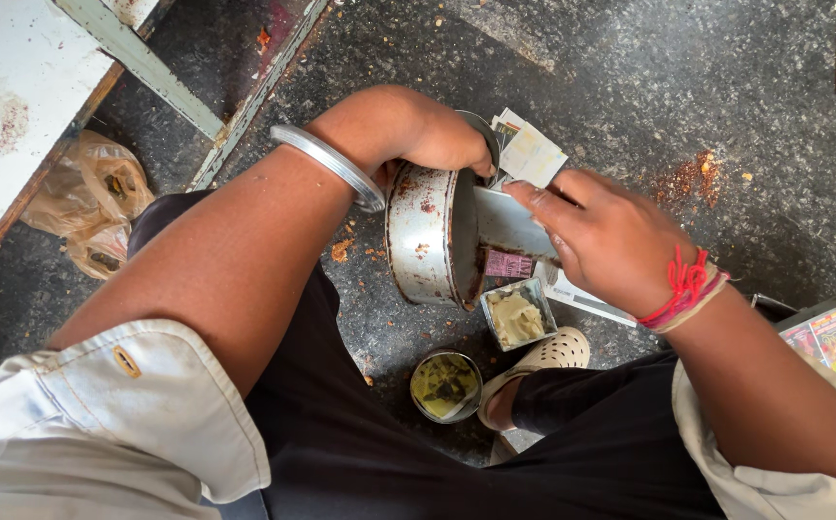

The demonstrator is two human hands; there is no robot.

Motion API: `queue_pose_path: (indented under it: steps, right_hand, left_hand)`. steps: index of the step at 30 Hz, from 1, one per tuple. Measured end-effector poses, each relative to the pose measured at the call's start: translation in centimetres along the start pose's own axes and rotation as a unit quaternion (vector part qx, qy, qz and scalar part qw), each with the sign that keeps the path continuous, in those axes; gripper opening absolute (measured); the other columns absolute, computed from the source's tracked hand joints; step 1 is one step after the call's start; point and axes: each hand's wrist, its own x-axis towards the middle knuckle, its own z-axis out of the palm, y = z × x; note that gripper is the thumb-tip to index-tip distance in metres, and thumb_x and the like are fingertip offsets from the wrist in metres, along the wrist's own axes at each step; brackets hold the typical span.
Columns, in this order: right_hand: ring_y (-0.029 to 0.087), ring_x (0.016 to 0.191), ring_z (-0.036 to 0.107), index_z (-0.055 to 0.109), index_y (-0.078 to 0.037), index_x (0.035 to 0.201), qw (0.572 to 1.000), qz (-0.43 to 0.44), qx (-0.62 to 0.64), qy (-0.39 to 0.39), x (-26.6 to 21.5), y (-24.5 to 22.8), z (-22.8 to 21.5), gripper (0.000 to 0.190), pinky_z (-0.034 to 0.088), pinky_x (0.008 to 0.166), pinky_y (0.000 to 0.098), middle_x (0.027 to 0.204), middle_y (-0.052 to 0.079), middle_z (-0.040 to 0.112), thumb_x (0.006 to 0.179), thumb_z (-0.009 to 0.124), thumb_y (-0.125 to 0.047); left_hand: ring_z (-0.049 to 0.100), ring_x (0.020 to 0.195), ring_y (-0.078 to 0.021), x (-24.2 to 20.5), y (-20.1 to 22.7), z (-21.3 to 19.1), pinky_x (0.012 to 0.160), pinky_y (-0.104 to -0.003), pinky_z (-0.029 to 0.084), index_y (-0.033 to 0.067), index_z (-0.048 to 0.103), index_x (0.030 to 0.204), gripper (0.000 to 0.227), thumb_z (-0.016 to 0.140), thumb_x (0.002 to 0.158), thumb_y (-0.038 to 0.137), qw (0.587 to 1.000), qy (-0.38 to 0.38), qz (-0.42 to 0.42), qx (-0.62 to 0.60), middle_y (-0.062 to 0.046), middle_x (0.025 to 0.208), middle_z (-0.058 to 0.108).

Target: The person scrubs the inside and outside of a round metal pan using a white abrasive pad and a green scouring pad. The person rotates the pan to access different areas and switches between pads to remove residue.

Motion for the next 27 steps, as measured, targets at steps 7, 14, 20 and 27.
queue_pose_path:
  steps: [7, 14, 20, 27]
  right_hand:
    - [0.034, 0.073, 0.066, 0.067, -0.008, 0.129, 0.993, 0.054, 0.101, -0.020, 0.3, -0.3, 0.5, 0.046, 0.055, 0.065, 0.0436, 0.094, 0.014, 0.062, 0.086, 0.076, -0.018]
    - [0.029, 0.076, 0.067, 0.075, -0.010, 0.119, 0.996, 0.069, 0.059, -0.002, 0.1, -0.9, 0.2, 0.029, 0.055, 0.068, 0.0428, 0.092, 0.012, 0.064, 0.090, 0.072, -0.008]
    - [0.031, 0.082, 0.072, 0.068, -0.011, 0.131, 0.998, 0.003, -0.052, 0.026, 0.2, -1.3, 0.8, 0.043, 0.058, 0.063, 0.0415, 0.104, 0.013, 0.071, 0.088, 0.066, -0.006]
    - [0.034, 0.060, 0.068, 0.066, -0.009, 0.134, 0.998, 0.020, -0.051, -0.041, 0.7, -0.4, 1.4, 0.042, 0.055, 0.054, 0.0449, 0.080, 0.014, 0.072, 0.092, 0.067, -0.015]
  left_hand:
    - [0.069, 0.106, -0.0301, -0.6, -0.1, 0.0, 0.086, -0.054, 0.056, 0.0170, 0.066, 0.134, 0.056, 0.057, 0.090, 0.051, 1.000, 0.006, -0.012, -0.008, -0.013, 0.128, 0.070]
    - [0.068, 0.110, -0.0292, 0.0, -0.3, -0.1, 0.089, -0.052, 0.055, 0.0163, 0.067, 0.134, 0.055, 0.057, 0.091, 0.049, 1.000, 0.004, -0.004, -0.002, -0.013, 0.133, 0.067]
    - [0.071, 0.104, -0.0264, 0.3, -0.4, 0.0, 0.088, -0.049, 0.055, 0.0150, 0.071, 0.127, 0.049, 0.057, 0.089, 0.042, 1.000, -0.011, 0.006, -0.014, -0.012, 0.125, 0.072]
    - [0.072, 0.095, -0.0250, 0.7, -0.1, 0.5, 0.083, -0.048, 0.056, 0.0112, 0.074, 0.121, 0.045, 0.057, 0.088, 0.036, 0.999, -0.002, 0.048, 0.016, -0.011, 0.116, 0.076]
